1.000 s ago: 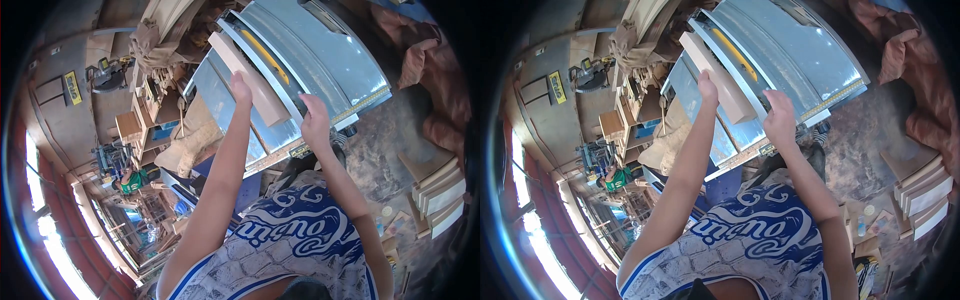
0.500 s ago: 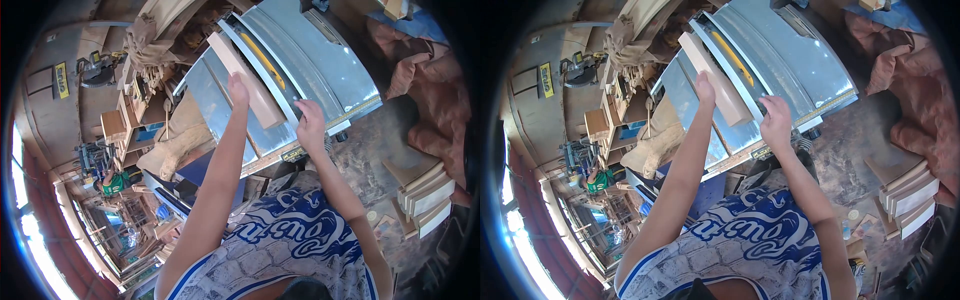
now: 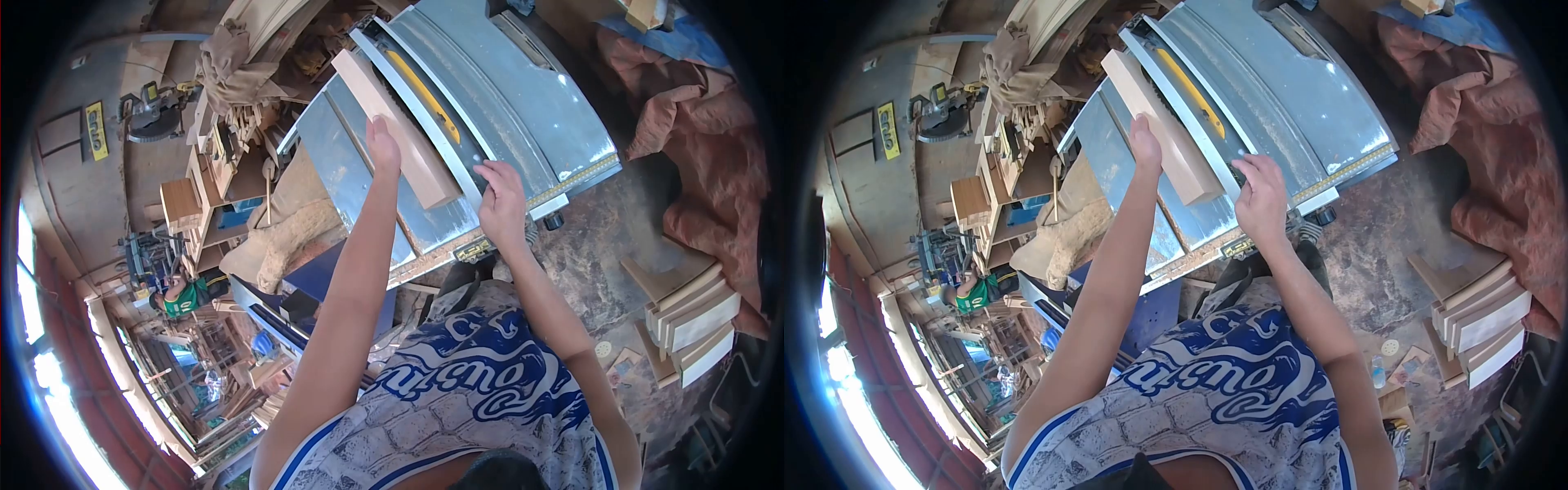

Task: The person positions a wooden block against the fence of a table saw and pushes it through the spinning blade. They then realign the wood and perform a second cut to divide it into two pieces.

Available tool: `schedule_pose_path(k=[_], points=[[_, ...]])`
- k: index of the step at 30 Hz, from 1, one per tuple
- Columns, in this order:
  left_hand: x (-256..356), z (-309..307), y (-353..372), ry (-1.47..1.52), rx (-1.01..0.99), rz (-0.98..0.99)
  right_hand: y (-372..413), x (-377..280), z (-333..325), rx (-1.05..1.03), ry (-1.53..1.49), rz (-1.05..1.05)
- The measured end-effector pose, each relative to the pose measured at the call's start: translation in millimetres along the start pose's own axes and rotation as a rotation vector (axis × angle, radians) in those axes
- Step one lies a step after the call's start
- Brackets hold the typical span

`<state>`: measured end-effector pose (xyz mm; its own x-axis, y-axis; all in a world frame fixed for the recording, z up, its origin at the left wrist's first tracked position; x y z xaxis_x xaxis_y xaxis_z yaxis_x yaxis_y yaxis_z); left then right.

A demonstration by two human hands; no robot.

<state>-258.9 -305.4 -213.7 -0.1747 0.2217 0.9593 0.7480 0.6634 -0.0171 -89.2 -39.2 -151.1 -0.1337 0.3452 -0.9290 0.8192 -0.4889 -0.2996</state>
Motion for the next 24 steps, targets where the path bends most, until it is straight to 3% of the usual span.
schedule_pose_path(k=[4,6,10,11,12,13,14,15,16,17,18,19,20,21,22,24], points=[[3,1,1,-0.037,-0.006,-0.008,0,8,-7,0.059,-0.041,0.117],[4,0,5,-0.049,-0.008,-0.003,-2,30,-34,0.011,-0.253,0.573],[9,0,7,-0.091,0.037,0.007,20,89,-123,0.483,-0.078,0.488],[15,1,10,-0.09,0.037,0.002,34,128,-132,0.481,-0.073,0.486],[27,0,12,-0.135,-0.003,0.055,60,171,-138,0.455,0.122,0.406],[31,-3,17,-0.184,-0.05,0.099,92,200,-141,0.424,0.327,0.329],[22,-7,13,-0.209,-0.048,0.139,115,219,-127,0.256,0.219,0.415],[14,-5,5,-0.225,-0.049,0.182,154,276,-105,-0.068,0.399,0.627],[9,-3,1,-0.231,-0.045,0.205,149,235,-86,-0.267,0.453,0.735],[5,-5,-1,-0.243,-0.042,0.229,155,214,-63,-0.371,0.316,0.72],[3,-6,-3,-0.211,-0.043,0.171,158,205,-48,-0.468,0.172,0.702],[4,-4,-5,-0.178,-0.045,0.116,177,228,-23,-0.721,0.252,0.605],[5,-2,-9,-0.176,-0.077,0.112,213,251,3,-0.509,0.262,0.381],[2,-2,-14,-0.112,-0.112,0.019,231,264,24,-0.622,0.246,0.343],[-4,-1,-14,-0.051,-0.142,-0.072,221,245,26,-0.9,0.397,0.437],[-10,1,-16,-0.107,-0.088,-0.045,203,196,15,-0.637,0.491,0.338]])
Point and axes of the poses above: each hand's wrist, its own y-axis away from the middle knuckle, its own z-axis out of the palm, x = y × z, the point moved 3 cm from there along -y, towards the middle knuckle, and after that the axes turned 15 degrees about x, right-handed, at the moved point
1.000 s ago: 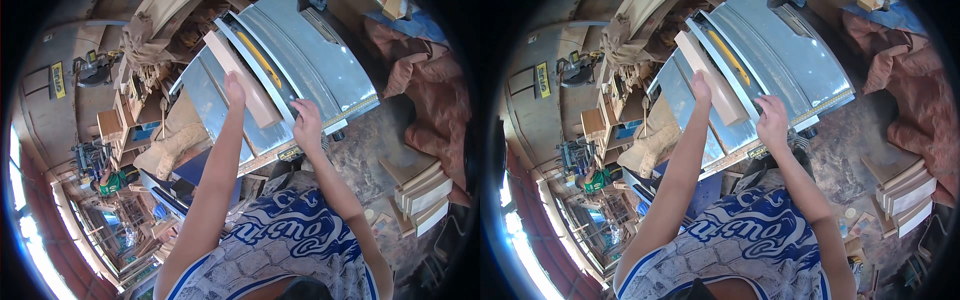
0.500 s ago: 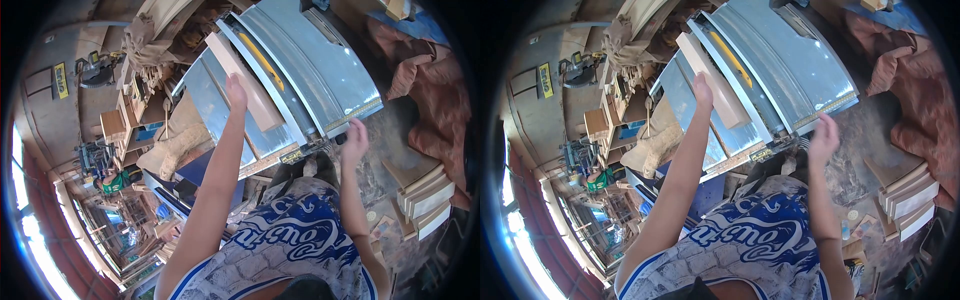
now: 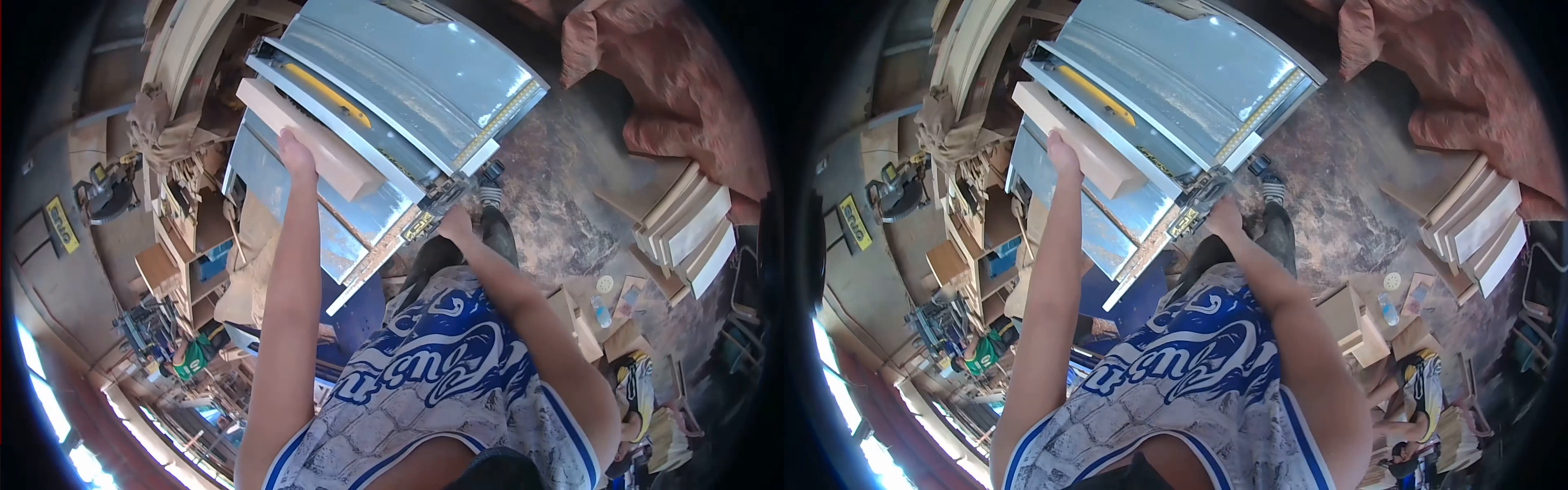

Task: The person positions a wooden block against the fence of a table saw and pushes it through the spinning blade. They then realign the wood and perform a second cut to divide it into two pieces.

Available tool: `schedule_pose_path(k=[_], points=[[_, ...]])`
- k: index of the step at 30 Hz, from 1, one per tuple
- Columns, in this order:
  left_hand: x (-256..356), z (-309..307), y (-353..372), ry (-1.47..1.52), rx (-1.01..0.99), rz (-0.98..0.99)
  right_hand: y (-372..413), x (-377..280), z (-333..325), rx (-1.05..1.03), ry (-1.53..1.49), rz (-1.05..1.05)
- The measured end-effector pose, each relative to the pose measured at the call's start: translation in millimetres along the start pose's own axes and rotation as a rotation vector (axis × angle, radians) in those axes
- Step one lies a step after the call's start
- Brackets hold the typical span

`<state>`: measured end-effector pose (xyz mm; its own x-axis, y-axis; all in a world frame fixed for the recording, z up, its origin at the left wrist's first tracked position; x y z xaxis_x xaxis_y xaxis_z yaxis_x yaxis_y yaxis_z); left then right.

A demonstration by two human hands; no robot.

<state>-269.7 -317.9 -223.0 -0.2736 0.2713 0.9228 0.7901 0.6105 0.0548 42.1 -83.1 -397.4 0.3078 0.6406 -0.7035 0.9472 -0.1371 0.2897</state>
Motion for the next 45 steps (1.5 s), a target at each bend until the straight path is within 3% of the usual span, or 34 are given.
schedule_pose_path(k=[2,3,5,7,9,11,12,14,16,17,20,22,24,25,26,27,28,30,32,33,34,36,38,41,42,45], points=[[13,-3,1,-0.056,0.078,0.032,-1,37,55,0.146,0.08,0.053],[28,-3,14,-0.063,-0.008,0.12,-1,52,75,0.277,0.165,0.117],[36,-2,27,-0.065,-0.08,0.234,-3,44,58,0.088,0.078,0.315],[32,0,22,0.022,-0.079,0.178,-12,56,82,-0.052,0.147,0.244],[34,-1,22,0.051,-0.087,0.156,-11,37,62,-0.186,0.097,0.305],[35,-3,29,0.069,-0.111,0.119,-1,55,124,-0.114,-0.025,0.118],[38,-3,31,0.082,-0.108,0.104,7,61,133,-0.113,-0.036,0.115],[42,-1,36,0.1,-0.108,0.089,10,68,138,-0.027,-0.27,-0.123],[43,-1,38,0.1,-0.105,0.094,-4,81,80,-0.14,-0.082,-0.134],[41,-2,37,0.092,-0.1,0.101,-11,79,56,-0.069,-0.042,-0.132],[38,-3,36,0.1,-0.102,0.104,-30,83,69,-0.006,-0.055,-0.046],[42,-2,39,0.125,-0.113,0.092,-26,100,127,-0.011,-0.094,0.031],[38,-6,40,0.116,-0.109,0.062,9,110,199,0.2,-0.251,-0.175],[37,-1,36,0.117,-0.113,0.046,16,22,76,0.152,0.284,-0.282],[41,2,36,0.121,-0.117,0.049,4,22,42,0.158,0.285,-0.281],[45,0,40,0.14,-0.159,0.034,-11,34,26,0.018,-0.018,-0.17],[47,-2,43,0.16,-0.194,0.017,-23,50,23,-0.127,-0.317,-0.059],[48,-3,46,0.123,-0.132,0.013,-25,75,75,-0.171,-0.247,-0.049],[50,-1,47,0.105,-0.076,0.014,-6,81,118,0.311,-0.383,0.113],[50,-2,48,0.137,-0.096,-0.001,13,53,116,0.406,0.215,-0.296],[50,1,46,0.169,-0.119,-0.011,26,71,181,0.179,-0.095,-0.276],[45,2,41,0.168,-0.117,0.02,-10,21,4,-0.065,-0.155,-0.252],[42,-7,44,0.158,-0.108,0.034,-37,73,41,-0.15,-0.136,-0.146],[53,-3,49,0.121,-0.128,-0.042,-2,53,101,0.077,-0.074,-0.273],[52,-1,49,0.153,-0.117,-0.058,6,47,96,0.104,-0.062,-0.338],[48,0,40,0.182,-0.152,-0.038,-38,75,34,-0.112,-0.072,-0.176]])
Point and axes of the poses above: each hand's wrist, its own y-axis away from the middle knuckle, its own z-axis out of the palm, x = y × z, the point moved 3 cm from there along -y, towards the middle knuckle, and after that the axes turned 15 degrees about x, right-handed, at the moved point
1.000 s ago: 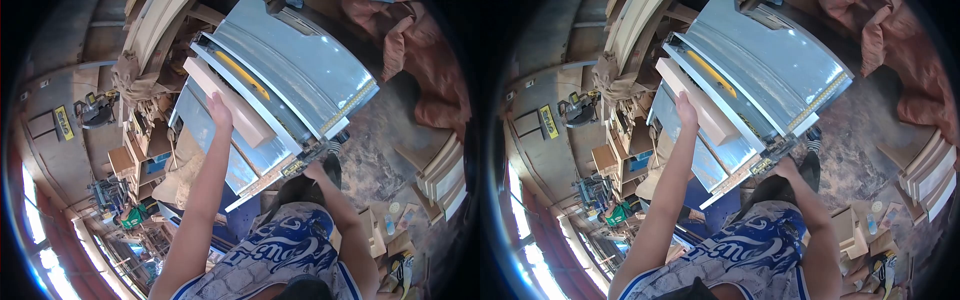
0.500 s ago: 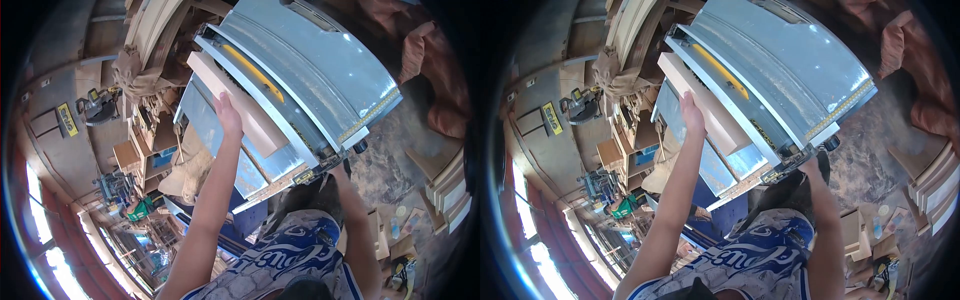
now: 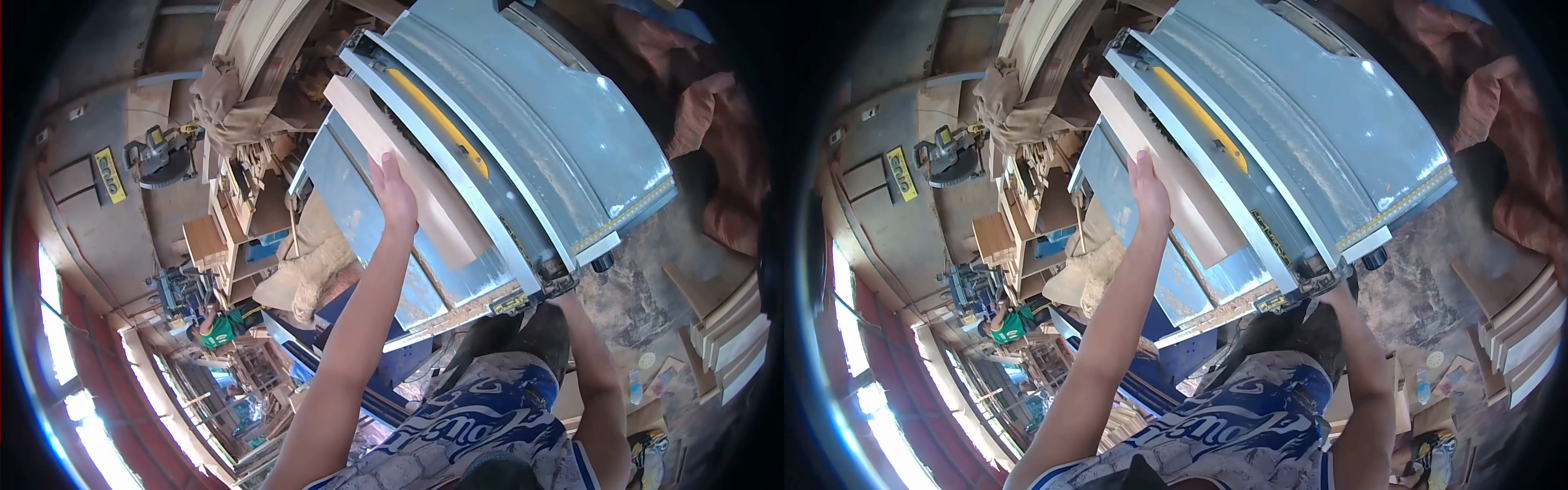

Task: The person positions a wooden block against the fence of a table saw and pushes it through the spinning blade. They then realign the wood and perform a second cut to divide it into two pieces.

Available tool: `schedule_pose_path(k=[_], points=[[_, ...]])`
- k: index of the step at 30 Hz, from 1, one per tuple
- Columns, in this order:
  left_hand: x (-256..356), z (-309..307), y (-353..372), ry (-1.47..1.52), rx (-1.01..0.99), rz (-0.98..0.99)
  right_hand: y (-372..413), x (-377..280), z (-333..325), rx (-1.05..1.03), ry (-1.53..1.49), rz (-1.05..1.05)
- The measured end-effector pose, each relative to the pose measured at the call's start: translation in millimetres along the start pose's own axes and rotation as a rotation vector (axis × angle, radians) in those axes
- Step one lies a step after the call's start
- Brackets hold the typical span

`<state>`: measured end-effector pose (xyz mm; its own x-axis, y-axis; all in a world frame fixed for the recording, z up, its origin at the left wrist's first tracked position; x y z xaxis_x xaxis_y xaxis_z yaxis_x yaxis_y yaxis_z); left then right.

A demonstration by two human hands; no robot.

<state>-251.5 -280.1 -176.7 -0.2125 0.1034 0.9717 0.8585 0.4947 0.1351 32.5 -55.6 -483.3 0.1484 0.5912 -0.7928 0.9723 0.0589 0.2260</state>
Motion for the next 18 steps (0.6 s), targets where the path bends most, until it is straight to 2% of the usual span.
schedule_pose_path(k=[2,4,6,8,10,12,14,16,18], points=[[-2,-7,5,-0.002,-0.033,0.02,-2,1,31,0.076,0.012,0.026],[0,-3,3,-0.041,0.0,0.01,24,-18,76,0.196,0.032,-0.113],[-1,0,5,-0.038,0.015,0.01,31,-26,54,0.149,0.037,-0.141],[-4,-3,3,-0.038,0.044,0.012,3,4,9,0.013,-0.003,-0.008],[-6,-4,1,-0.081,0.039,0.094,-6,10,26,0.056,0.01,0.036],[-1,-1,4,-0.052,0.051,0.053,18,-13,69,0.189,0.033,-0.083],[0,0,7,-0.048,0.044,0.006,29,-26,59,0.164,0.033,-0.146],[0,1,4,-0.012,0.016,0.007,4,0,10,0.028,0.014,-0.036],[-2,-9,8,-0.05,0.025,-0.001,-10,9,13,0.01,0.014,0.033]])
Point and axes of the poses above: each hand's wrist, its own y-axis away from the middle knuckle, its own z-axis out of the palm, x = y × z, the point moved 3 cm from there along -y, towards the middle knuckle, and after that the axes turned 15 degrees about x, right-handed, at the moved point
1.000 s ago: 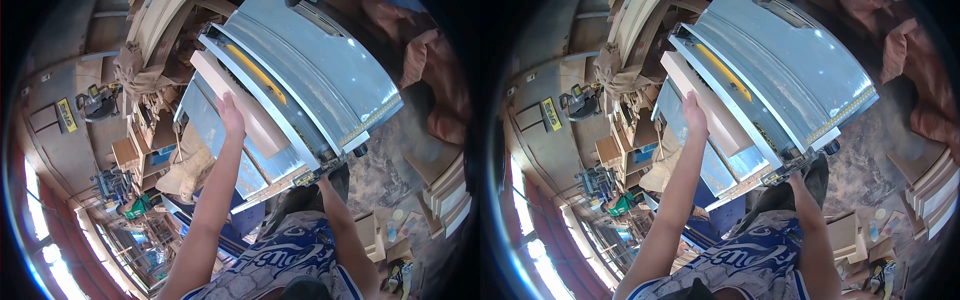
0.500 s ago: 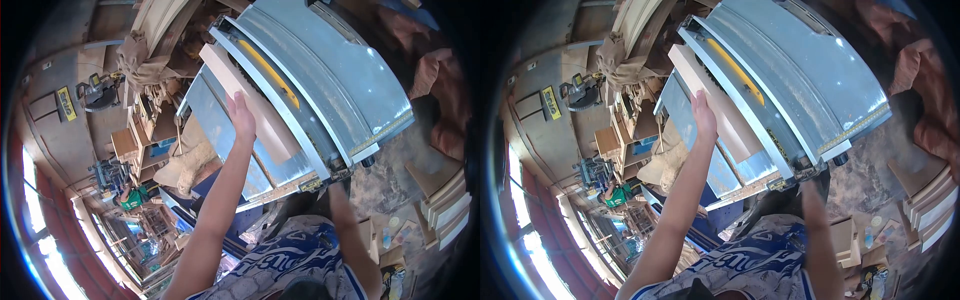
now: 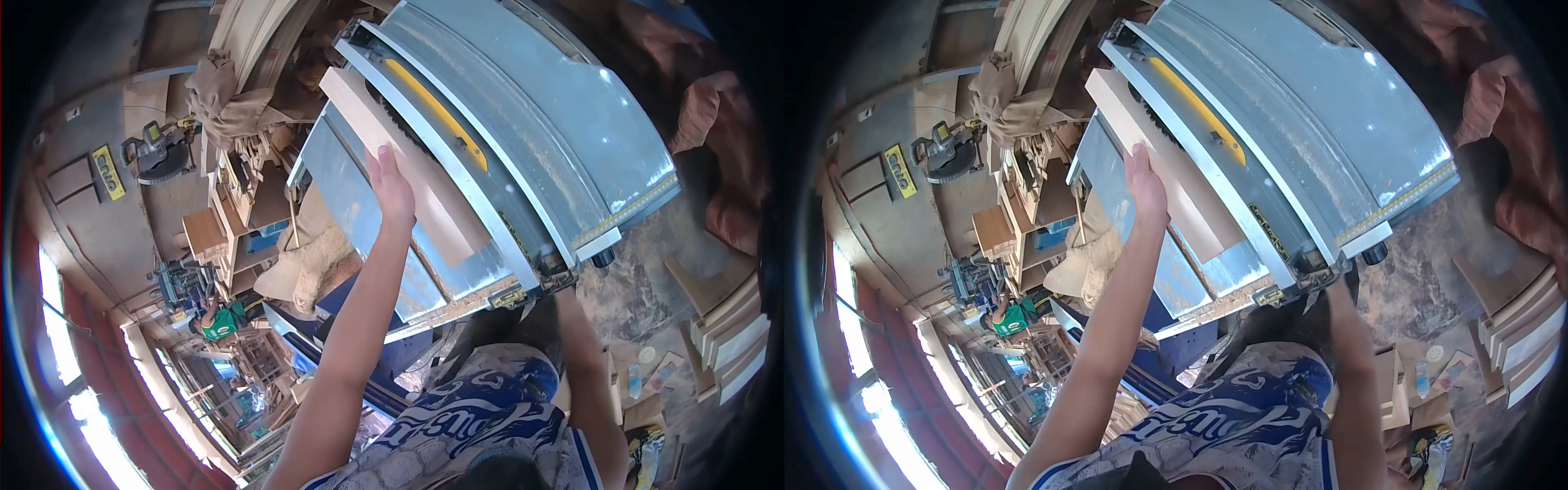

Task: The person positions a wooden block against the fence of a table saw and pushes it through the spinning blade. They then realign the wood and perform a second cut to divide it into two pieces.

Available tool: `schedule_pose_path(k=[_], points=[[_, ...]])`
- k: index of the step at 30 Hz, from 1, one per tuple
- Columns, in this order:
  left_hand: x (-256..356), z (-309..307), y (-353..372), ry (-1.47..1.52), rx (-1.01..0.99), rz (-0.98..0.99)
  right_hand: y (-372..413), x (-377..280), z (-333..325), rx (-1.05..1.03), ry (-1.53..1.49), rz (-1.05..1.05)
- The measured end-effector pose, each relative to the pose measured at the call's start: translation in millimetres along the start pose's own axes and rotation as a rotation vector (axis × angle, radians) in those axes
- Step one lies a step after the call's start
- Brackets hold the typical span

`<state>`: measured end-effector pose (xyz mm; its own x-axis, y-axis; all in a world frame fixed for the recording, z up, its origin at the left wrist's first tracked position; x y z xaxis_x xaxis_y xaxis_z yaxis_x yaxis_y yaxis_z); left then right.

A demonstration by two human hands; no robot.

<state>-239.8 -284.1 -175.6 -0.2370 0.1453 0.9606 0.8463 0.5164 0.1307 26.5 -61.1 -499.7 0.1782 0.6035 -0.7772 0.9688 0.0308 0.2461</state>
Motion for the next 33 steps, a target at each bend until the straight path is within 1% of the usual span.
schedule_pose_path(k=[2,3,5,6,7,9,11,12,13,15,16,17,19,20,21,23,24,25,26,27,29,31,32,33], points=[[4,6,-4,-0.016,-0.012,0.015,20,-18,49,0.151,0.018,-0.088],[5,6,-2,0.002,-0.03,0.021,32,-36,54,0.185,0.021,-0.152],[3,9,-4,0.021,-0.052,0.027,36,-30,40,0.131,0.016,-0.158],[2,8,-5,0.02,-0.045,0.026,24,-15,10,0.039,0.001,-0.096],[0,5,-5,0.019,-0.031,0.023,10,-4,-3,0.001,-0.001,-0.044],[-2,0,-3,0.003,-0.029,0.011,1,-6,20,0.042,0.004,-0.01],[1,6,-6,-0.005,-0.044,0.02,29,-28,58,0.17,0.021,-0.149],[-1,6,-6,0.003,-0.041,0.013,36,-31,57,0.175,0.021,-0.179],[-2,5,-8,0.012,-0.033,0.006,33,-24,33,0.116,0.017,-0.159],[-4,6,-15,-0.006,-0.044,0.031,11,4,-2,0.009,0.008,-0.048],[-7,0,-10,-0.028,-0.045,0.041,5,5,0,-0.002,0.0,-0.01],[-5,1,-6,-0.02,-0.039,0.038,6,-1,20,0.048,0.007,-0.018],[3,7,-4,-0.003,-0.036,0.01,35,-24,56,0.177,0.021,-0.155],[4,9,-4,-0.008,-0.046,0.011,40,-25,54,0.162,0.018,-0.17],[2,9,-4,0.004,-0.021,0.022,40,-22,33,0.118,0.018,-0.156],[2,10,-6,0.021,0.011,0.033,23,1,1,0.018,0.013,-0.056],[4,8,-4,-0.022,0.018,0.054,17,4,1,0.007,0.005,-0.019],[6,7,-1,-0.06,0.026,0.075,15,2,19,0.043,0.01,-0.012],[6,9,-3,-0.045,0.029,0.083,20,-8,36,0.099,0.017,-0.054],[3,6,-4,-0.04,0.005,0.067,37,-20,58,0.158,0.022,-0.146],[4,6,-5,-0.041,-0.035,0.055,42,-22,49,0.149,0.022,-0.174],[6,8,-3,0.001,-0.042,0.002,21,1,5,0.027,0.021,-0.075],[4,6,-5,0.002,-0.035,0.003,12,8,-5,0.0,0.021,-0.041],[-1,1,-6,-0.036,-0.016,0.013,14,8,-1,0.016,0.024,-0.026]])
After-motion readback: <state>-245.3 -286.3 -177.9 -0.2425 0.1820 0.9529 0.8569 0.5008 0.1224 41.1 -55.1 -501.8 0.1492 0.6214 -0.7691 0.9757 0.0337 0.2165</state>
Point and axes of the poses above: each hand's wrist, its own y-axis away from the middle knuckle, its own z-axis out of the palm, x = y × z, the point moved 3 cm from there along -y, towards the middle knuckle, and after that the axes turned 15 degrees about x, right-handed, at the moved point
